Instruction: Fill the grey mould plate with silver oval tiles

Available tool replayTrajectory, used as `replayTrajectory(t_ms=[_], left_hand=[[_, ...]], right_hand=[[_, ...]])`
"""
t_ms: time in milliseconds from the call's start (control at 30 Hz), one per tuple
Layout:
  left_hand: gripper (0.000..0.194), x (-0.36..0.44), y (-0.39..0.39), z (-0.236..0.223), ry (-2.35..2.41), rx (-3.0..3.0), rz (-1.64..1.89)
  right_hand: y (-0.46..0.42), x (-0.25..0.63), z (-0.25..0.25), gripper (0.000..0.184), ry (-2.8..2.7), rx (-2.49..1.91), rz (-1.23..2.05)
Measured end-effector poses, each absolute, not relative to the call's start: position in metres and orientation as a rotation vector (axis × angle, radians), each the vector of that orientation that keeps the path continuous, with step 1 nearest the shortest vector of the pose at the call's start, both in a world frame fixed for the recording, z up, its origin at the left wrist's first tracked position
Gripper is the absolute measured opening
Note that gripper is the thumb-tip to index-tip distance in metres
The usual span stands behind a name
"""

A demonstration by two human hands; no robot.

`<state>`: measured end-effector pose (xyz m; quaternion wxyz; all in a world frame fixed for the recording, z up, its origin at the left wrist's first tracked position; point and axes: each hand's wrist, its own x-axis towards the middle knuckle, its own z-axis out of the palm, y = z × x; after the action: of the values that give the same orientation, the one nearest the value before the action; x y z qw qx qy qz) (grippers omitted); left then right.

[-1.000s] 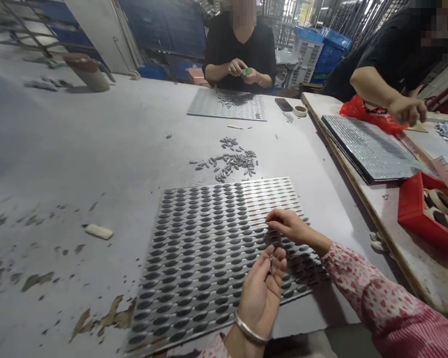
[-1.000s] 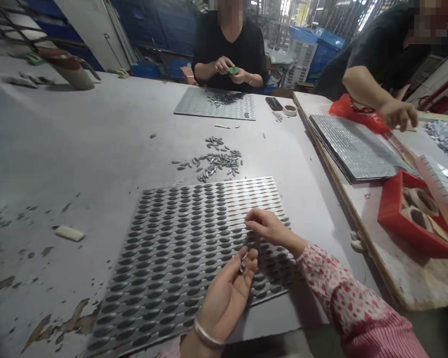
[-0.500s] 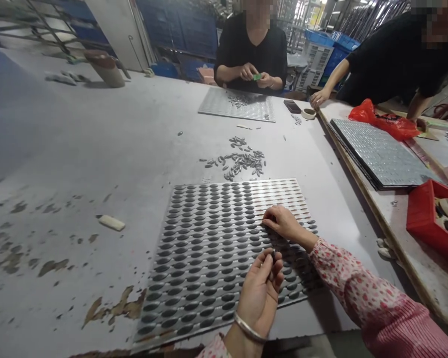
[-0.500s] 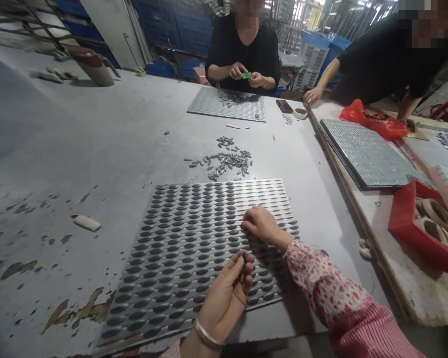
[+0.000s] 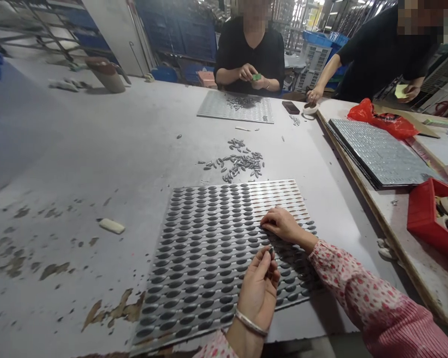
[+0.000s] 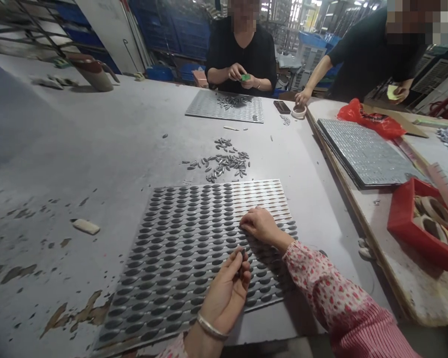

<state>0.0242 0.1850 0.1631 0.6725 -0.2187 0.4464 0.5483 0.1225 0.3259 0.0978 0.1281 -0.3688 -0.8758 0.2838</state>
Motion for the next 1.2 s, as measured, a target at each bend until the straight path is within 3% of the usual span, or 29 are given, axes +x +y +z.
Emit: replayTrajectory(t_ms=[200, 367, 500, 733, 800, 967, 1200], left_hand=[[0.008, 0.021, 0.19, 0.161, 1.026, -0.505, 1.273], [0.008, 0.019, 0.197, 0.166, 1.054, -0.528, 1.313], [0.008, 0.022, 0.199, 0.168, 1.027, -0.494, 1.328], [0.02, 0.02, 0.194, 0.176, 0.975, -0.445, 1.253], [0.017, 0.02, 0.193, 0.177, 0.972, -0.454, 1.237], [0.021, 0.02, 0.191, 0.178, 0.96, -0.465, 1.229], [0.009, 0.026, 0.183, 0.17, 1.026, -0.435, 1.137]], right_hand=[[0.321, 0.119, 0.118, 0.004, -2.396, -1.169, 0.915], [0.298, 0.133, 0.147, 0.021, -2.079, -0.968, 1.615], [0.288, 0.14, 0.151, 0.024, -1.825, -0.94, 1.843], [0.315, 0.15, 0.129, 0.009, -1.349, -1.116, 1.7], [0.323, 0.154, 0.121, 0.003, -1.475, -1.208, 1.602], [0.335, 0.159, 0.118, 0.014, -1.983, -1.477, 1.014], [0.34, 0.167, 0.11, 0.011, -2.415, -1.27, 1.002]])
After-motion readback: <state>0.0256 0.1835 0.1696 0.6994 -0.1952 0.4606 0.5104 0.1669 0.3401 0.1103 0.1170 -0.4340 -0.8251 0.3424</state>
